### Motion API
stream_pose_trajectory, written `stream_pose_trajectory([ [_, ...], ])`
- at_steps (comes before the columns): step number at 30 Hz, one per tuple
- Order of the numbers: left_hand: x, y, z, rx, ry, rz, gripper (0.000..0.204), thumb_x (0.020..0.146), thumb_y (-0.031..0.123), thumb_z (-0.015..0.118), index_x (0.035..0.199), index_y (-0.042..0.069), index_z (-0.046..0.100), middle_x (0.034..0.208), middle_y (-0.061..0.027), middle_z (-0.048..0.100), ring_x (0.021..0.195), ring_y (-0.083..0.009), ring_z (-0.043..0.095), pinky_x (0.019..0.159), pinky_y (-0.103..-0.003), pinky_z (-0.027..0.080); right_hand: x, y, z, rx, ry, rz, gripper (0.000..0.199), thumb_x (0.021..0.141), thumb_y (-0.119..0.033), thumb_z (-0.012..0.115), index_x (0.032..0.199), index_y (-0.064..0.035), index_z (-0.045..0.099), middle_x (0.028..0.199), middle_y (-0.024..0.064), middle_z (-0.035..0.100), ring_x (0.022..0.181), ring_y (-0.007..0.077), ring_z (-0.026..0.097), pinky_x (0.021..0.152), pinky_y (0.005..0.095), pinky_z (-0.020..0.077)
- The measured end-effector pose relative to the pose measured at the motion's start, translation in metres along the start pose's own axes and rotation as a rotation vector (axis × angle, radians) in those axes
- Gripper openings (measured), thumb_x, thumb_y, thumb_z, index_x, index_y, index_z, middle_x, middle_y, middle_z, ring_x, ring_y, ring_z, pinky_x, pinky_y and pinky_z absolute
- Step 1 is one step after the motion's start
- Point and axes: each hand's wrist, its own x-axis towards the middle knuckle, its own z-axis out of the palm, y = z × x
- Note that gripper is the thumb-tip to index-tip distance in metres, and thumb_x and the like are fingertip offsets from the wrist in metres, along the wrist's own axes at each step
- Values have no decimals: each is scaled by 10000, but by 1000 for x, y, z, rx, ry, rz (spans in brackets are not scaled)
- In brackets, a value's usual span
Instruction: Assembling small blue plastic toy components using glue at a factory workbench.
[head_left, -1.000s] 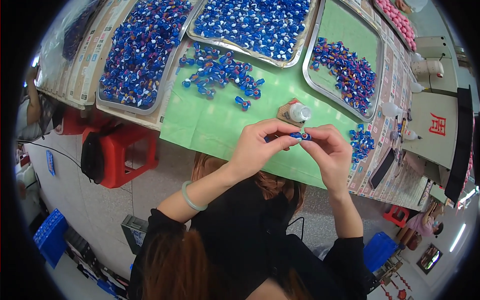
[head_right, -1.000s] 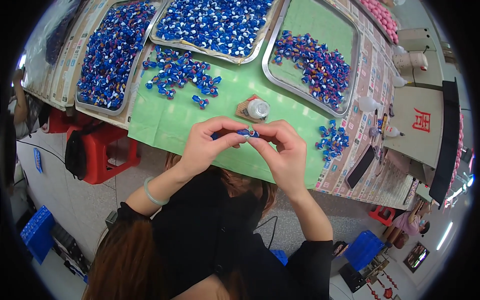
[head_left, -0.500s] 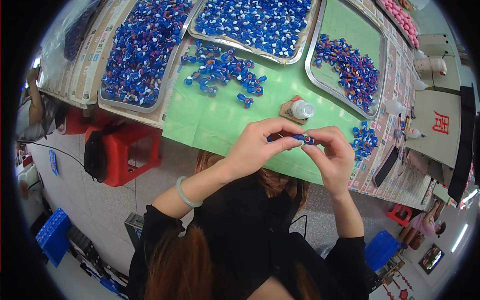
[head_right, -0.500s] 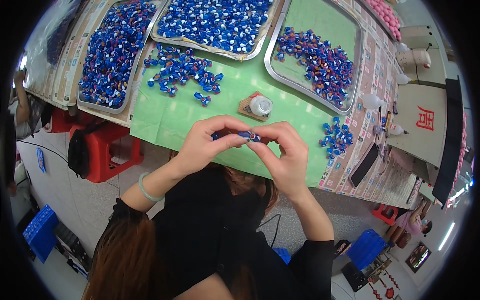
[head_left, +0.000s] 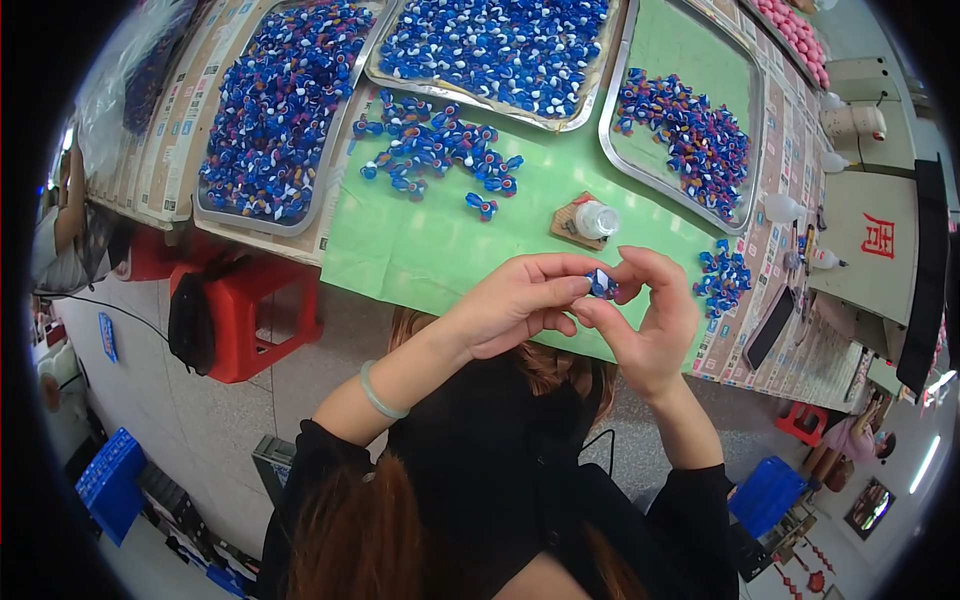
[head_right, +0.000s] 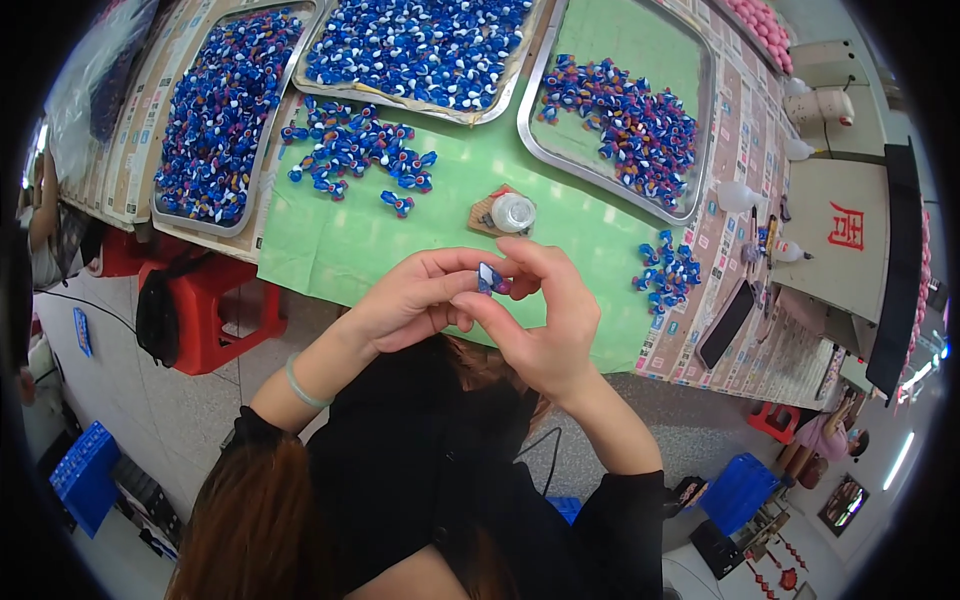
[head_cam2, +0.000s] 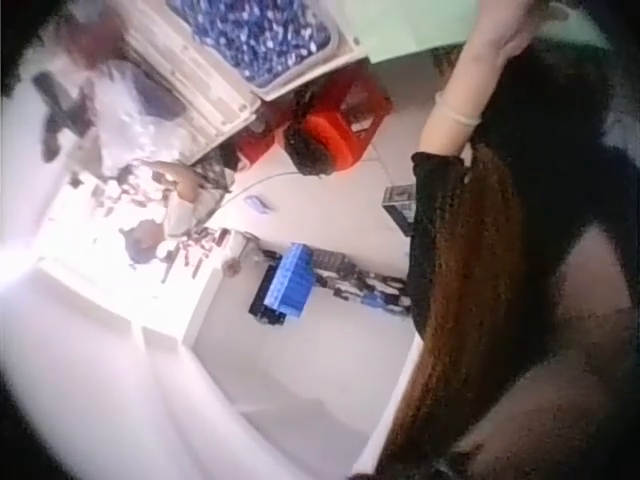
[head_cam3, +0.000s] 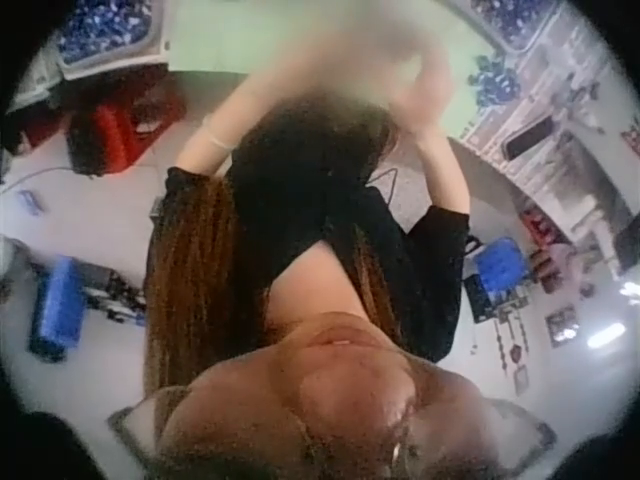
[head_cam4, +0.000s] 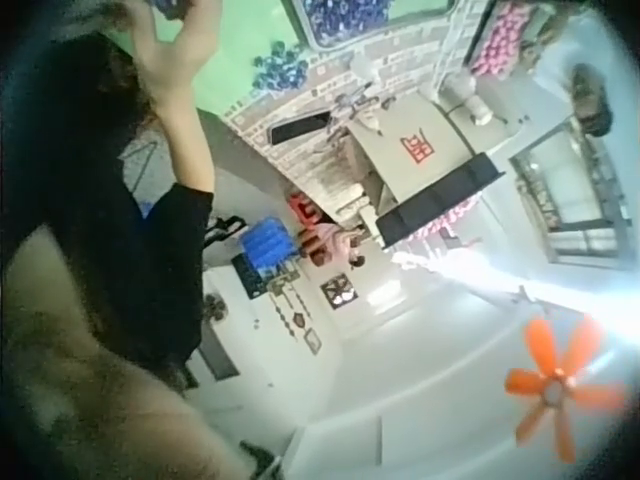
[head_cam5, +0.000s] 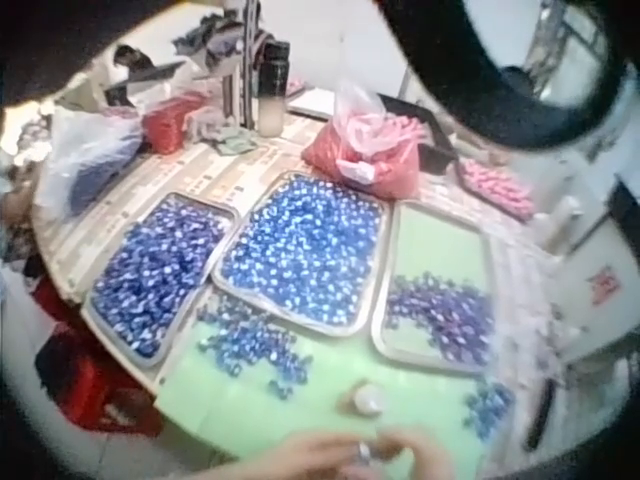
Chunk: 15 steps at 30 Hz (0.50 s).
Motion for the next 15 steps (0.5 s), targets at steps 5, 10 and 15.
stream_pose_trajectory([
  [5,1,-5,-2,-34,-2,87,284,857,80,513,1131,7,501,961,-58,583,771,-92,574,640,-213,484,3,-3,-2,-115,-28,-202,351,600,-45,763,892,-17,571,775,89,570,639,154,543,552,242,449],
  [10,-3,2,0,205,24,243,216,796,-20,545,1011,-16,564,1040,-125,562,814,-149,581,645,-241,488,-4,-5,-4,-116,-10,-197,331,589,-9,759,848,-21,554,806,103,568,685,191,564,576,260,463],
  [15,-9,9,6,312,-22,373,182,787,-25,549,965,-26,588,1016,-135,567,755,-152,586,621,-248,493,-9,-4,-2,-67,58,-239,320,584,9,758,812,-33,538,831,117,574,727,205,576,592,267,470],
])
